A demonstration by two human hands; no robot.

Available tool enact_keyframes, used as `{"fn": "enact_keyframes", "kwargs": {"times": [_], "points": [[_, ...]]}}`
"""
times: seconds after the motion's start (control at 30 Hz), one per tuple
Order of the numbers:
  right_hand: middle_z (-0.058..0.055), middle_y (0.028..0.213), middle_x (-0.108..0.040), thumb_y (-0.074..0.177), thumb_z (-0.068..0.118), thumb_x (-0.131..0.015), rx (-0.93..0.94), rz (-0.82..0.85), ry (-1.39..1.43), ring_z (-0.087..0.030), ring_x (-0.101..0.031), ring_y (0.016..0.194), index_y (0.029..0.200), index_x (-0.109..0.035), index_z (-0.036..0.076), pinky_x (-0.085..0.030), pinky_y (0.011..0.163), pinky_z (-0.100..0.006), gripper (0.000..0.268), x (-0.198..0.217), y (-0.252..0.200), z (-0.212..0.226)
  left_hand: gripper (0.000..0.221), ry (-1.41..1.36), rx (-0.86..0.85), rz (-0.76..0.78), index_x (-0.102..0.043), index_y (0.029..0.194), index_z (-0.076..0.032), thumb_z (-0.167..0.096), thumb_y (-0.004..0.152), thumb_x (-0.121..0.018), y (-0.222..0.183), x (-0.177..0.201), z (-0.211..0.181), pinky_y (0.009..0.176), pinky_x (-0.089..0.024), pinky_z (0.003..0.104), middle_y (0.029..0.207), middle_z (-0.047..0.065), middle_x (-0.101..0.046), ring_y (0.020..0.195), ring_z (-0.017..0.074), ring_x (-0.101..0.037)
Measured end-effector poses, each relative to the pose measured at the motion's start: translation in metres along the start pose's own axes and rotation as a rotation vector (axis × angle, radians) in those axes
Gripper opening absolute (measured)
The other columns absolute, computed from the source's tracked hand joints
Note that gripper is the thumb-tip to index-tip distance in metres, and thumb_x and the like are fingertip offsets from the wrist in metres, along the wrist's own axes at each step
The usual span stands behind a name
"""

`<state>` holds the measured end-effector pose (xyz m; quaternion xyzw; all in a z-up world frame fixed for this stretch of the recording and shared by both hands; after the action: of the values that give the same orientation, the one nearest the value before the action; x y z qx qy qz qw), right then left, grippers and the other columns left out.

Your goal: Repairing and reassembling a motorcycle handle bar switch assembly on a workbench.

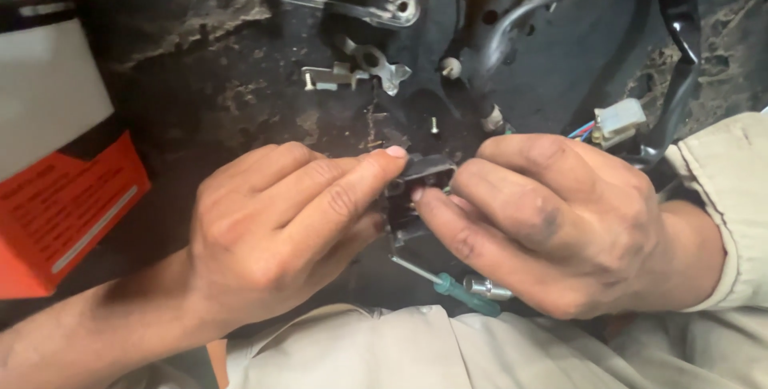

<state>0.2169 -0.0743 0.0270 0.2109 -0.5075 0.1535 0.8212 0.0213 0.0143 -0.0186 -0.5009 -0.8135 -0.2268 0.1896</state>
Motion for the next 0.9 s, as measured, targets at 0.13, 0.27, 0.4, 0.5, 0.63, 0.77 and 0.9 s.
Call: {"fn": "enact_keyframes", "kwargs": {"times": [0.13,0.27,0.4,0.5,0.63,0.77,0.9], "points": [[-0.008,0.098,-0.059,0.074,0.008,-0.079,-0.05,0.001,0.047,-0.025,-0.067,0.082,0.097,-0.077,0.001,-0.057,0.062,-0.032,0.024,0.003,-0.008,-0.006,0.058,0.004,-0.009,-0.012,-0.068,0.118,0.006,-0.002,0.065,-0.089,0.009,-0.007,-0.003,0.055,-0.047,0.032,0.093,0.011,-0.075,0.066,0.0194,-0.063],[-0.011,0.1,-0.06,0.074,0.008,-0.078,-0.102,0.044,0.144,-0.026,-0.068,0.084,0.096,-0.074,-0.002,-0.059,0.066,-0.036,0.024,0.008,-0.007,-0.008,0.057,-0.006,-0.004,-0.023,-0.066,0.116,0.006,-0.003,0.065,-0.089,0.014,-0.01,-0.006,0.056,-0.048,0.032,0.093,0.013,-0.074,0.07,0.0212,-0.067],[-0.013,0.101,-0.06,0.073,0.009,-0.077,-0.147,0.056,0.17,-0.027,-0.067,0.084,0.095,-0.073,-0.003,-0.06,0.069,-0.037,0.025,0.007,-0.009,-0.008,0.056,0.015,-0.005,-0.027,-0.067,0.115,0.006,-0.002,0.064,-0.09,0.014,-0.014,-0.007,0.054,-0.047,0.031,0.093,0.013,-0.075,0.067,0.0201,-0.066],[-0.014,0.102,-0.061,0.074,0.009,-0.077,-0.155,0.056,0.184,-0.028,-0.067,0.084,0.095,-0.073,-0.004,-0.059,0.069,-0.036,0.025,0.007,-0.01,-0.009,0.055,0.027,-0.007,-0.036,-0.068,0.114,0.006,-0.002,0.065,-0.091,0.014,-0.014,-0.008,0.053,-0.046,0.03,0.093,0.013,-0.075,0.066,0.0188,-0.066],[-0.015,0.102,-0.061,0.073,0.01,-0.075,-0.145,0.077,0.182,-0.028,-0.066,0.083,0.097,-0.073,-0.004,-0.058,0.067,-0.037,0.028,0.016,-0.013,-0.015,0.056,0.028,-0.005,-0.032,-0.067,0.115,0.006,-0.002,0.065,-0.09,0.017,-0.014,-0.007,0.054,-0.047,0.031,0.092,0.012,-0.074,0.067,0.0195,-0.065],[-0.016,0.1,-0.062,0.074,0.012,-0.075,-0.148,0.111,0.215,-0.029,-0.066,0.081,0.099,-0.074,-0.003,-0.054,0.061,-0.035,0.03,0.015,-0.013,-0.014,0.057,0.03,-0.001,-0.028,-0.066,0.116,0.007,-0.001,0.064,-0.089,0.014,-0.012,-0.006,0.054,-0.046,0.031,0.093,0.013,-0.074,0.066,0.0194,-0.064],[-0.016,0.099,-0.061,0.075,0.012,-0.075,-0.15,0.111,0.22,-0.028,-0.066,0.08,0.098,-0.073,-0.003,-0.053,0.06,-0.035,0.027,0.013,-0.009,-0.011,0.056,0.042,-0.011,-0.034,-0.067,0.117,0.006,-0.003,0.067,-0.089,0.011,-0.01,-0.005,0.054,-0.045,0.031,0.094,0.012,-0.075,0.065,0.0179,-0.063]]}}
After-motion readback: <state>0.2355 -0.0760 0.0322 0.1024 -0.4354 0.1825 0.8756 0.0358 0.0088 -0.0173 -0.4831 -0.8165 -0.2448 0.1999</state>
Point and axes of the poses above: each hand's wrist, its own y-axis towards the middle knuckle, its own x-axis out of the back of the hand, z = x × y, the point moved 2 cm from there along y, towards the middle knuckle
